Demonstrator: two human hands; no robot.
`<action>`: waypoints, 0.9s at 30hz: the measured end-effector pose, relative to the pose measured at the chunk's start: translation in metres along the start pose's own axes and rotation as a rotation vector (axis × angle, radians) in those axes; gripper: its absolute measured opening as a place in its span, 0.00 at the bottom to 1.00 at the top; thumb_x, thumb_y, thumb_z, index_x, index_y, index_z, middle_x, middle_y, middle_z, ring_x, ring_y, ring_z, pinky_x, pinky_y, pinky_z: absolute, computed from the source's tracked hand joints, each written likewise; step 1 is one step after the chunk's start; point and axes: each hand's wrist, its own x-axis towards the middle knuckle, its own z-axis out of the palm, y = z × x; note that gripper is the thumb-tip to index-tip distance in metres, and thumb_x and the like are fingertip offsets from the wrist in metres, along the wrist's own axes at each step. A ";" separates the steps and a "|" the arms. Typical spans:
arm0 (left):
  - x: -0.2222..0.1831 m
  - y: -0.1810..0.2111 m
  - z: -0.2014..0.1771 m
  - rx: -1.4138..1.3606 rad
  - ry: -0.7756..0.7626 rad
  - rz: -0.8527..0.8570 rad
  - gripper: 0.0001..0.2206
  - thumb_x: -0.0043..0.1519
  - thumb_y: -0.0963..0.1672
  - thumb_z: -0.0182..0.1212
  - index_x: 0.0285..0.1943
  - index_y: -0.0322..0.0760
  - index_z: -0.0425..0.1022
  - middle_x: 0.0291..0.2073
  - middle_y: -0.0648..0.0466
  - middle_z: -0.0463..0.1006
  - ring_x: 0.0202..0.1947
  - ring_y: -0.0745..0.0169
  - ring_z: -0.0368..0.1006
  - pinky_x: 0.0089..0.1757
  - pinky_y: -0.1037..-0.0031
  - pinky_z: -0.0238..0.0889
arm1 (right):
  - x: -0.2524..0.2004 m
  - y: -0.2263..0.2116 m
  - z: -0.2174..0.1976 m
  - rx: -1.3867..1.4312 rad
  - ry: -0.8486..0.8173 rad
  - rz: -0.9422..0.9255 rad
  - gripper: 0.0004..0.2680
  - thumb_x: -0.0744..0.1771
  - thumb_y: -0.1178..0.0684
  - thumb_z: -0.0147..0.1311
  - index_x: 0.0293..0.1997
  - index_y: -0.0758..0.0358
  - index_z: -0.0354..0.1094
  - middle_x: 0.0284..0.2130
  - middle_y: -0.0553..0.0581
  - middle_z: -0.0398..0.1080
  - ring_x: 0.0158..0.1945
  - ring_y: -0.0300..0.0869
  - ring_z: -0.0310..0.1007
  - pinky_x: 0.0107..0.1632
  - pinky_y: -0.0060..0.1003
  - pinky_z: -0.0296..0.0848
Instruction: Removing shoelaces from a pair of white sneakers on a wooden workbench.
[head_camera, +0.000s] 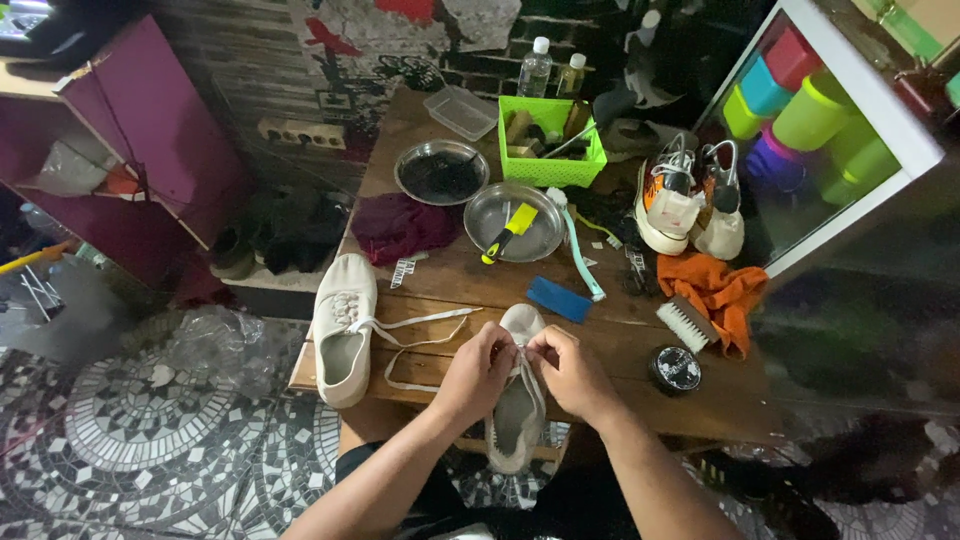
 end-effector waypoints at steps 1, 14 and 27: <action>0.003 0.000 -0.003 0.000 0.001 0.000 0.02 0.73 0.40 0.60 0.51 0.36 0.73 0.35 0.35 0.80 0.38 0.26 0.82 0.40 0.51 0.75 | -0.003 0.004 0.001 -0.001 -0.001 -0.001 0.02 0.69 0.60 0.66 0.42 0.58 0.79 0.34 0.61 0.81 0.43 0.54 0.84 0.49 0.48 0.79; 0.011 -0.002 -0.009 -0.239 -0.034 -0.096 0.07 0.70 0.39 0.63 0.56 0.37 0.77 0.35 0.46 0.82 0.37 0.56 0.76 0.39 0.67 0.72 | 0.006 0.009 0.009 0.224 0.008 -0.005 0.07 0.74 0.60 0.55 0.58 0.57 0.70 0.37 0.53 0.75 0.40 0.40 0.72 0.47 0.38 0.75; 0.014 -0.027 0.010 -0.589 0.064 -0.219 0.09 0.67 0.36 0.71 0.52 0.34 0.77 0.36 0.51 0.84 0.38 0.65 0.72 0.40 0.75 0.62 | 0.031 0.067 0.012 0.529 -0.140 0.070 0.11 0.72 0.63 0.54 0.61 0.59 0.75 0.39 0.49 0.71 0.45 0.37 0.70 0.51 0.32 0.68</action>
